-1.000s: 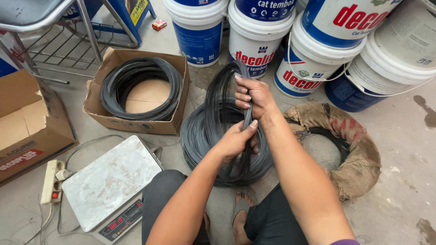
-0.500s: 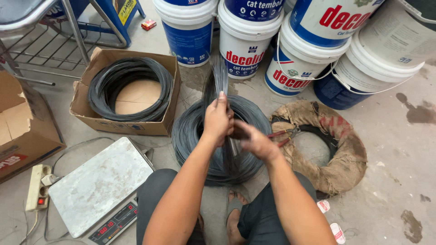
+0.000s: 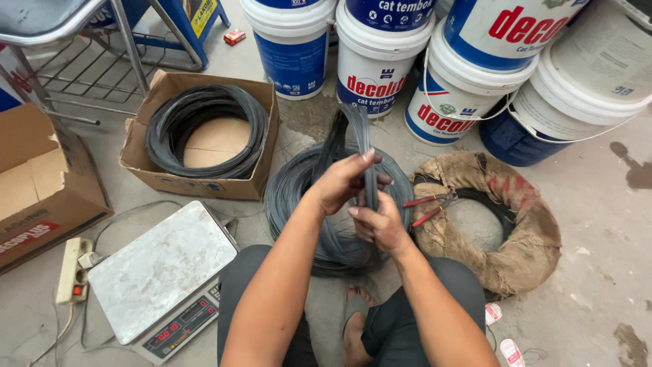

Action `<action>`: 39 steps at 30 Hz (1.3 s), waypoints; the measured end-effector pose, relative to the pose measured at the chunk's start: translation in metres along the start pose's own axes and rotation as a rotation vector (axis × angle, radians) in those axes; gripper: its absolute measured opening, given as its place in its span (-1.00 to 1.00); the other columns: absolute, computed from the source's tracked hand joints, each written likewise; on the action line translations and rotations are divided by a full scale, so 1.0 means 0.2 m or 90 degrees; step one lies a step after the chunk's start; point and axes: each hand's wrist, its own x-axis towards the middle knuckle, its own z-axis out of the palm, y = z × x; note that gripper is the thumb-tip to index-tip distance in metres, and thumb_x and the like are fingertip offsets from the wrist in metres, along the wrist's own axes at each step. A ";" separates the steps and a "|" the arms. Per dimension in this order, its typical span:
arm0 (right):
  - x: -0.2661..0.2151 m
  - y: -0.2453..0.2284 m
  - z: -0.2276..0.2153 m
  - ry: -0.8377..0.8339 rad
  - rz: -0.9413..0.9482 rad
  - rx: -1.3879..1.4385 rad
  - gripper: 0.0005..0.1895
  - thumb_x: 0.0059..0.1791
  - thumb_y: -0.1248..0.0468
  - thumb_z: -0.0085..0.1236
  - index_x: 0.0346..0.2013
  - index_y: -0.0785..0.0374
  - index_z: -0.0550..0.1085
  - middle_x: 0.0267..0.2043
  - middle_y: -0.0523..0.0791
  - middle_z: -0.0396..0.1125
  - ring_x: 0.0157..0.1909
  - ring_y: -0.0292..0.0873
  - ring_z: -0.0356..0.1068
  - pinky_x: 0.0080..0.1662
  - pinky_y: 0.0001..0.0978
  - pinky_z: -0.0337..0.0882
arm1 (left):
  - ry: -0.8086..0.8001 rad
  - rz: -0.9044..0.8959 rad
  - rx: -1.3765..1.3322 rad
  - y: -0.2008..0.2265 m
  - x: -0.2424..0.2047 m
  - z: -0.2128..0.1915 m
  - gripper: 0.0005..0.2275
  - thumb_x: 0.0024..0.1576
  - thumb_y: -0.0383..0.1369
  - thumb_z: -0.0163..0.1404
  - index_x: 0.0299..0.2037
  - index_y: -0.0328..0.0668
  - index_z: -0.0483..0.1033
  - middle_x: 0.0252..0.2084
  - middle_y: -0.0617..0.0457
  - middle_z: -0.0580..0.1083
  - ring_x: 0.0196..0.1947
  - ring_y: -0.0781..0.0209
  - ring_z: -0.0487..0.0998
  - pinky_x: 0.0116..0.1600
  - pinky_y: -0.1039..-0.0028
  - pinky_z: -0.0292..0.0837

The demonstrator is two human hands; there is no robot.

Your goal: The person sits on the floor and handles a coil of wire, using pliers to cut a section from the roll. The cut wire is then placed onto a digital scale to measure its weight.

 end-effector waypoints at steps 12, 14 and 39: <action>0.12 -0.22 -0.01 -0.085 0.041 0.077 -0.83 -0.20 0.57 -0.09 -0.41 0.36 0.19 -0.82 -0.23 -0.19 -0.88 -0.36 -0.14 -0.85 -0.55 -0.02 | -0.029 0.090 0.253 -0.67 -0.08 0.01 -0.67 -0.29 -0.27 0.28 -0.34 -0.11 0.49 -0.44 0.14 0.48 -0.38 0.40 0.46 -0.19 0.61 0.37; 0.14 -0.20 -0.02 -0.090 0.036 0.083 -0.84 -0.18 0.56 -0.09 -0.37 0.36 0.21 -0.82 -0.23 -0.19 -0.88 -0.35 -0.14 -0.85 -0.55 -0.01 | -0.040 0.082 0.276 -0.60 -0.11 0.02 -0.71 -0.24 -0.25 0.24 -0.37 -0.14 0.48 -0.53 0.11 0.46 -0.45 0.35 0.48 -0.24 0.58 0.38; 0.21 -0.13 -0.26 0.434 -0.205 -0.770 -0.89 -0.10 0.21 0.09 -0.38 0.14 0.53 -0.52 -0.05 0.37 -0.36 0.01 0.40 -0.32 -0.23 0.36 | 0.175 0.025 0.417 -0.47 -0.18 0.17 -0.59 -0.08 -0.18 -0.05 -0.13 -0.31 0.26 -0.22 -0.37 0.40 -0.11 -0.31 0.39 -0.13 0.03 0.29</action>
